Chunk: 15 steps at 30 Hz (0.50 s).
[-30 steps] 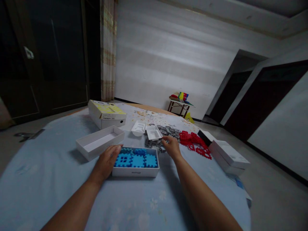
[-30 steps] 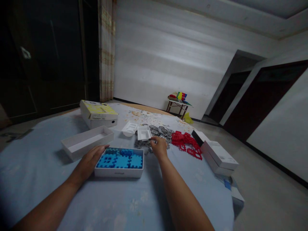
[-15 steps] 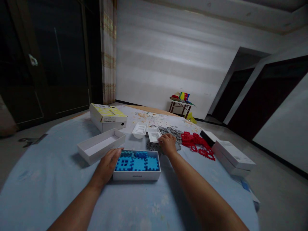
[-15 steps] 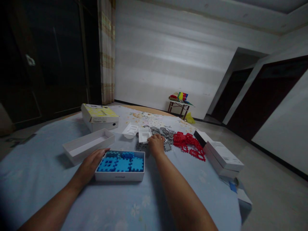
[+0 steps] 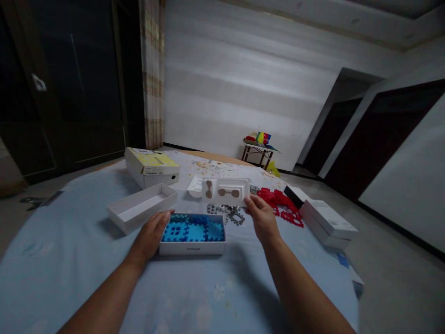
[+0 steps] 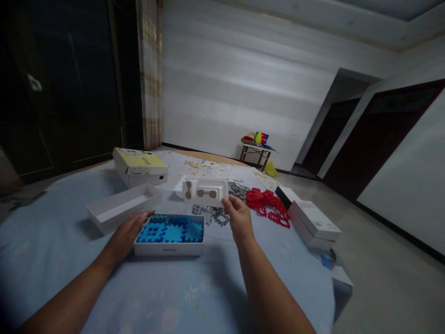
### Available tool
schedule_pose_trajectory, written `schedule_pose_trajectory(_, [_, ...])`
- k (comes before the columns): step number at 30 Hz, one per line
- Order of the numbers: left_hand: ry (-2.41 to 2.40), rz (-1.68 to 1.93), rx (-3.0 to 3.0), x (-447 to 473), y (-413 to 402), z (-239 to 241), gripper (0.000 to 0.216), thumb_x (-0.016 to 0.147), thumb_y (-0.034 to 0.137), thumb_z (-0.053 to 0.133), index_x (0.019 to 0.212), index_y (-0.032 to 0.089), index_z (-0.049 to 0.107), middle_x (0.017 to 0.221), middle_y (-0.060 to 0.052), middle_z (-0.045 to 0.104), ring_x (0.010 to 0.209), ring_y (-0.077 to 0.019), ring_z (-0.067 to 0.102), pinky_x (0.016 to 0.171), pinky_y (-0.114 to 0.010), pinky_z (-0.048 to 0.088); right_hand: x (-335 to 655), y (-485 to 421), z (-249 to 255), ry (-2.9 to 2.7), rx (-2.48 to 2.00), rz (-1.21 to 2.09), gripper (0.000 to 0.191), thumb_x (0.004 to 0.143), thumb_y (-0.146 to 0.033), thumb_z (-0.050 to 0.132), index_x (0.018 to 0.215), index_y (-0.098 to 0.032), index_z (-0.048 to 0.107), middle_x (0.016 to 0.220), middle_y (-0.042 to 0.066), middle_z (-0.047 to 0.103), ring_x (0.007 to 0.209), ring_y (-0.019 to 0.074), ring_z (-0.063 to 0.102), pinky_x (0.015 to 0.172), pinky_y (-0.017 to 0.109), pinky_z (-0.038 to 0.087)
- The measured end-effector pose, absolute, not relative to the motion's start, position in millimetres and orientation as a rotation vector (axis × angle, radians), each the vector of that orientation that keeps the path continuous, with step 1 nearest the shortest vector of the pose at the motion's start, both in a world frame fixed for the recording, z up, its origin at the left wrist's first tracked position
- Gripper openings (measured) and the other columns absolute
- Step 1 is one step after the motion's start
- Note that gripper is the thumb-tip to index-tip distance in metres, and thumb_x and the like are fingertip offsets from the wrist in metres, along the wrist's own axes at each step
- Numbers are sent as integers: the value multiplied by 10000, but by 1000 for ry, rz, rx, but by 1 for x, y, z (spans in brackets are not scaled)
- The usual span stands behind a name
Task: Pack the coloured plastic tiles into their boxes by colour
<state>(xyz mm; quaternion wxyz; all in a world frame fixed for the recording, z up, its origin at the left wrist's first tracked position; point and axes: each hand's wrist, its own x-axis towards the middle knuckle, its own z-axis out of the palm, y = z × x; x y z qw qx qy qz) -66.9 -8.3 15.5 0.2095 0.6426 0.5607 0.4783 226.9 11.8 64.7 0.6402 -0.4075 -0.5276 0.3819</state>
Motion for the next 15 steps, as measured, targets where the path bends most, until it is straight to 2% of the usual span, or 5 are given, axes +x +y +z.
schedule_pose_trajectory(3, [1568,1328,1765,-67,-10,16,579,793,546,292,1058,135,600,1121,-105,610,1107,-225,515,1000,-364,339,215,0,56,-1040,-859,1193,319,630,-420,709,819,-166,662,627,-17,584,490,66,423,497,214,357])
schedule_pose_trajectory(7, [1554,1343,1779,-68,-9,13,558,813,530,272,1061,155,602,1150,-86,605,1114,-217,514,997,-344,346,199,-10,43,-922,-867,1464,333,556,-391,765,749,-147,647,595,-19,575,482,56,459,492,193,373])
schedule_pose_trajectory(10, [1576,1368,1771,-69,-8,11,575,811,539,254,1041,150,612,1153,-83,609,1137,-221,496,1002,-336,341,193,-13,40,-970,-899,1545,355,543,-392,768,752,-132,646,606,-7,595,493,61,503,489,185,376])
schedule_pose_trajectory(15, [1569,1343,1726,-68,-9,11,592,817,531,241,1067,128,596,1164,-101,599,1146,-222,488,1028,-356,303,190,-16,42,-1201,-1017,1449,430,574,-396,721,883,-110,633,603,0,597,452,68,498,399,173,280])
